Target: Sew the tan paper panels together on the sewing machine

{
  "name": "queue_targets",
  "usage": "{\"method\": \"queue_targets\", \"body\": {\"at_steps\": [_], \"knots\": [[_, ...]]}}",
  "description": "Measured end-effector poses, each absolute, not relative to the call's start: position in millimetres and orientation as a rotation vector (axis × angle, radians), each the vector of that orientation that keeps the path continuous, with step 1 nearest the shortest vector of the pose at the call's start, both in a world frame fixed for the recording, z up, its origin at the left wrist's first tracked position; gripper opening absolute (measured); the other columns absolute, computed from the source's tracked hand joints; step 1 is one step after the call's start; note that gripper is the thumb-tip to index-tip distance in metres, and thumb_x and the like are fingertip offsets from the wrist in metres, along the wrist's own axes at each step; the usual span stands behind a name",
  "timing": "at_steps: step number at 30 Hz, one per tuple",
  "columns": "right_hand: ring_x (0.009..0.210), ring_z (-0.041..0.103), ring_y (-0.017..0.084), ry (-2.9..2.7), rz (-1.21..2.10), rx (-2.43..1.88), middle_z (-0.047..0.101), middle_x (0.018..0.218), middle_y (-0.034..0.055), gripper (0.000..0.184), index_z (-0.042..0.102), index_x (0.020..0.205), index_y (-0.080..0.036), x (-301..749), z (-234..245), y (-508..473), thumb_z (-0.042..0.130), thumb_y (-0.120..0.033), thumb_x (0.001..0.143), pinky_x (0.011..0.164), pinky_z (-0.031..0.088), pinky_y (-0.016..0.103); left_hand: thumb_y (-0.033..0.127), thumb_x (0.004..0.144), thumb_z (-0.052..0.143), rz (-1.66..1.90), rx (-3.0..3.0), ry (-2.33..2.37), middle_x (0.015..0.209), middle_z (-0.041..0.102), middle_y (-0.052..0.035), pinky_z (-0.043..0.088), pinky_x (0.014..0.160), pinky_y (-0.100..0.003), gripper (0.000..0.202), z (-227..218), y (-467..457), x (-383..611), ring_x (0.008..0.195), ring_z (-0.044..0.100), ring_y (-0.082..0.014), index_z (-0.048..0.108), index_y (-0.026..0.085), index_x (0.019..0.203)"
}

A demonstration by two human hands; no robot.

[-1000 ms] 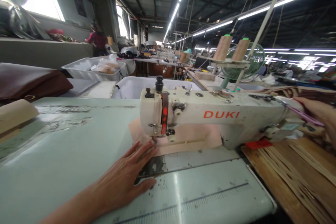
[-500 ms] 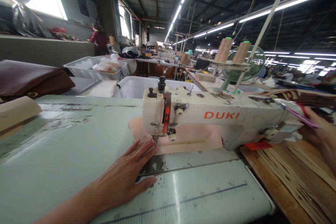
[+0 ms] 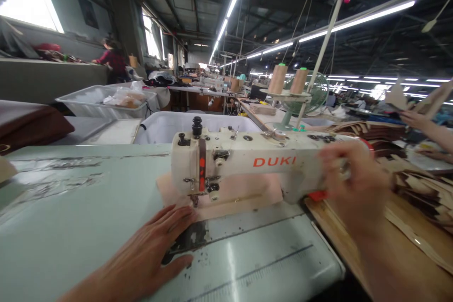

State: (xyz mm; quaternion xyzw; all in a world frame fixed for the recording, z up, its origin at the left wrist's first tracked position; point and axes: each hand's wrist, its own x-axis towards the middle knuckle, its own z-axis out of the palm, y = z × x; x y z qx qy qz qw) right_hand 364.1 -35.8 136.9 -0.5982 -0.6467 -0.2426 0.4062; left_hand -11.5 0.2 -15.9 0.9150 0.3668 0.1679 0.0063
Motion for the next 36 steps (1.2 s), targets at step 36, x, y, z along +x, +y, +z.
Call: {"method": "queue_targets", "body": {"at_steps": [36], "knots": [[0.116, 0.060, 0.017, -2.483, -0.007, -1.026, 0.066, 0.127, -0.0002, 0.033, 0.060, 0.131, -0.030, 245.2, -23.8, 32.0, 0.053, -0.020, 0.100, 0.107, 0.042, 0.032, 0.047, 0.087, 0.068, 0.452, 2.777, 1.083, 0.155, 0.040, -0.0020, 0.020, 0.121, -0.055, 0.077, -6.5, 8.9, -7.0, 0.142, 0.037, -0.0313, 0.030, 0.037, 0.153]]}}
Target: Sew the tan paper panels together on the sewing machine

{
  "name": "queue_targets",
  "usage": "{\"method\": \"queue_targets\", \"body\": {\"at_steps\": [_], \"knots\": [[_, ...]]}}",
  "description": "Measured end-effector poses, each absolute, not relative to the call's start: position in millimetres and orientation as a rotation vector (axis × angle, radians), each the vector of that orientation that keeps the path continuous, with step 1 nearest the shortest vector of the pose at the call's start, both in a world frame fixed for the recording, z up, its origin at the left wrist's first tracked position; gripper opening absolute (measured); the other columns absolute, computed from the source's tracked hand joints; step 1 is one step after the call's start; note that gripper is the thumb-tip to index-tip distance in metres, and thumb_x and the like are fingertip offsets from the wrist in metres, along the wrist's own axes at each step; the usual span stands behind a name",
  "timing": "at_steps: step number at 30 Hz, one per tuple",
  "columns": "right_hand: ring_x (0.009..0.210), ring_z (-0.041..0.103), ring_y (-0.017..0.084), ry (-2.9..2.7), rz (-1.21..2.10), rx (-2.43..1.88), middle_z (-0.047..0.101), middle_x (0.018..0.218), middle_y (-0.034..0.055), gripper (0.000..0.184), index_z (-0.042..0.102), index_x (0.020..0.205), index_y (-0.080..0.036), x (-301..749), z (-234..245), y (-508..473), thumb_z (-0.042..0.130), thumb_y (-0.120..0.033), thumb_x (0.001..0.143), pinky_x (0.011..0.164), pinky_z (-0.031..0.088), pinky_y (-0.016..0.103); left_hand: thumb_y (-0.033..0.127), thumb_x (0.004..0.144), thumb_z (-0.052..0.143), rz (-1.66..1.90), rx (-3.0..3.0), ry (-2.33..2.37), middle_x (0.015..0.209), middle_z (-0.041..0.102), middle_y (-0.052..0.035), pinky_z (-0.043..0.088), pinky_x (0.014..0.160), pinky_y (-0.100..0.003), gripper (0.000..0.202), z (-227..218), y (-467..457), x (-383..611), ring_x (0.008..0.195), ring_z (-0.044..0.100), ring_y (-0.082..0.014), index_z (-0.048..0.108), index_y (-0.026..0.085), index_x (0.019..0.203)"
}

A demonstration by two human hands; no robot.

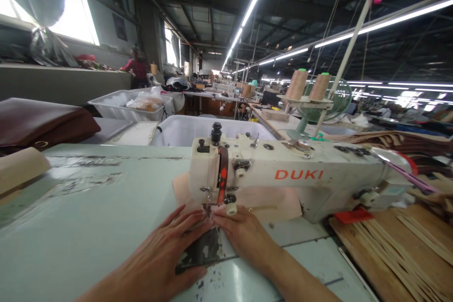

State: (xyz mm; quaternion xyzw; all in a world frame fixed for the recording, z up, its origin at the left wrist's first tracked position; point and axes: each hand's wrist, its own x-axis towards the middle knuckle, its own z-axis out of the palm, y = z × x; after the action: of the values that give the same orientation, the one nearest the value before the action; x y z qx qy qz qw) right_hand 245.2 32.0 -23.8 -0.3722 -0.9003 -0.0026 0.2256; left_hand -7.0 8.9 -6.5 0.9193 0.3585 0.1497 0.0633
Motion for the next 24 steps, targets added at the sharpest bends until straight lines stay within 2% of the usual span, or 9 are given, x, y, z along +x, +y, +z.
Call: {"method": "queue_targets", "body": {"at_steps": [7, 13, 24], "knots": [[0.116, 0.060, 0.019, -2.460, -0.056, -1.038, 0.066, 0.127, 0.0003, 0.030, 0.063, 0.128, -0.028, 242.3, -25.6, 33.3, 0.052, -0.022, 0.101, 0.104, 0.044, 0.033, 0.049, 0.090, 0.063, 0.425, 2.832, 1.109, 0.158, 0.034, -0.0023, 0.022, 0.120, -0.056, 0.076, -13.6, 10.1, -7.1, 0.144, 0.032, -0.0312, 0.026, 0.034, 0.155], [0.110, 0.063, 0.019, -2.496, -0.067, -1.040, 0.067, 0.126, 0.0020, 0.034, 0.061, 0.131, -0.027, 243.1, -24.2, 33.7, 0.051, -0.017, 0.100, 0.099, 0.046, 0.034, 0.048, 0.089, 0.064, 0.484, 2.844, 1.157, 0.159, 0.033, -0.0024, 0.030, 0.117, -0.057, 0.079, -20.2, 8.3, -7.6, 0.144, 0.031, -0.0341, 0.023, 0.035, 0.156], [0.117, 0.058, 0.017, -2.487, 0.016, -1.087, 0.067, 0.123, 0.0031, 0.036, 0.061, 0.130, -0.026, 240.7, -16.0, 28.9, 0.052, -0.014, 0.098, 0.105, 0.043, 0.033, 0.051, 0.091, 0.064, 0.525, 2.789, 1.063, 0.154, 0.041, -0.0049, 0.017, 0.122, -0.053, 0.073, -10.3, 10.9, -5.2, 0.141, 0.038, -0.0311, 0.032, 0.032, 0.154]]}}
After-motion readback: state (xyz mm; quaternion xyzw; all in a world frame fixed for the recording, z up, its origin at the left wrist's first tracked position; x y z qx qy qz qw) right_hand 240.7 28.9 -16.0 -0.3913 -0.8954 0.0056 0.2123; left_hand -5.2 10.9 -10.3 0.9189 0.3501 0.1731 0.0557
